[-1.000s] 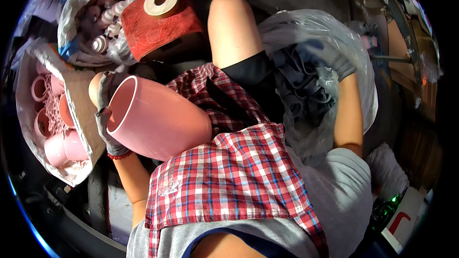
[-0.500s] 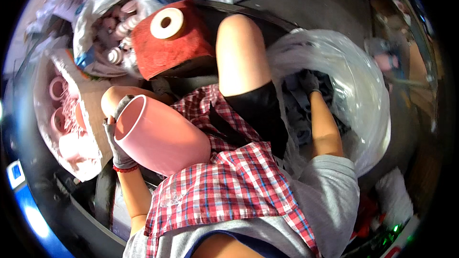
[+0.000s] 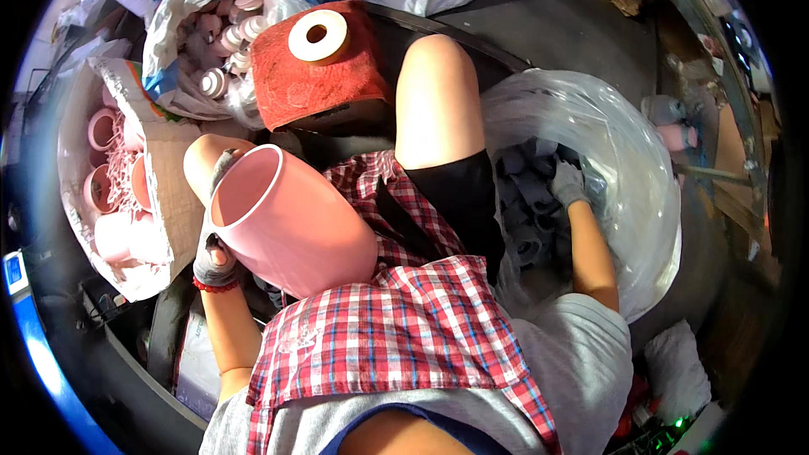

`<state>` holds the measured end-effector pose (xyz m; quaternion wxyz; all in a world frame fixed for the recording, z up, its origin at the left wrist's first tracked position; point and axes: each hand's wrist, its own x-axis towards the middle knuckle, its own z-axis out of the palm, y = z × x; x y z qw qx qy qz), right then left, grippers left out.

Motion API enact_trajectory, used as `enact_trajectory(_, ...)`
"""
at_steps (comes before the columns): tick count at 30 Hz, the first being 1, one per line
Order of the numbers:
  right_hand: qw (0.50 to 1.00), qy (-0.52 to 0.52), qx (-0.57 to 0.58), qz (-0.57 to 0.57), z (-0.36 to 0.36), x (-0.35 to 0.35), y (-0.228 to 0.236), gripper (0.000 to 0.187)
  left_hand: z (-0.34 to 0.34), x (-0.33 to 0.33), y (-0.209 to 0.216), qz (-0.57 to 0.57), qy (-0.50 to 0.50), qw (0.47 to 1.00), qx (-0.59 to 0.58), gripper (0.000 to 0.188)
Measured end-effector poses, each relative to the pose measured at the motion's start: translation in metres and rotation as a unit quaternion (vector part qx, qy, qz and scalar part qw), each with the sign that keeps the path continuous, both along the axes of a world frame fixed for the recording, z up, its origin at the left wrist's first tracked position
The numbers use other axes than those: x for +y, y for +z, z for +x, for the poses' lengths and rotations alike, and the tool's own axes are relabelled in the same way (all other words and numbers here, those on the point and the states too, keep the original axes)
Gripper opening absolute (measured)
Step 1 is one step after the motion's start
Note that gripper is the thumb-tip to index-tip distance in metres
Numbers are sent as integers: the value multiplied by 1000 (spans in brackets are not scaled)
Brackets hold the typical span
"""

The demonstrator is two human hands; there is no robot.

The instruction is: The person assembles plastic pitchers by inserting a grey inner component and a top spout piece into a pink pitcher body, then places the assembled item on a table.

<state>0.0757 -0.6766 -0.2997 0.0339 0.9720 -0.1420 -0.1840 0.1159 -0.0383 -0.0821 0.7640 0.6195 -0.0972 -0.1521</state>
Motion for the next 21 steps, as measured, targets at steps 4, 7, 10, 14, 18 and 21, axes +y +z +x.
enact_trajectory(4, 977, -172, 2, 128, -35, 56, 98, 67, 6, 14, -32, -13, 28, 999, 28, 105)
enact_trajectory(7, 939, -128, -234, 219, -87, 28, 84, 57, 18, 30, -60, -88, 28, 994, 52, 97)
enact_trajectory(10, 909, -145, -272, 282, -98, 41, 107, 50, 19, 43, -84, -156, 4, 986, 63, 89)
enact_trajectory(14, 884, -132, -338, 295, -95, 40, 119, 45, 17, 28, -91, -185, -29, 981, 50, 86)
enact_trajectory(18, 836, -57, -433, 331, -32, 66, 146, 46, 33, -47, -13, -31, -48, 995, -80, 115)
enact_trajectory(21, 797, -88, -436, 409, 10, 130, 225, 44, 37, -65, 9, -67, -112, 988, -79, 126)
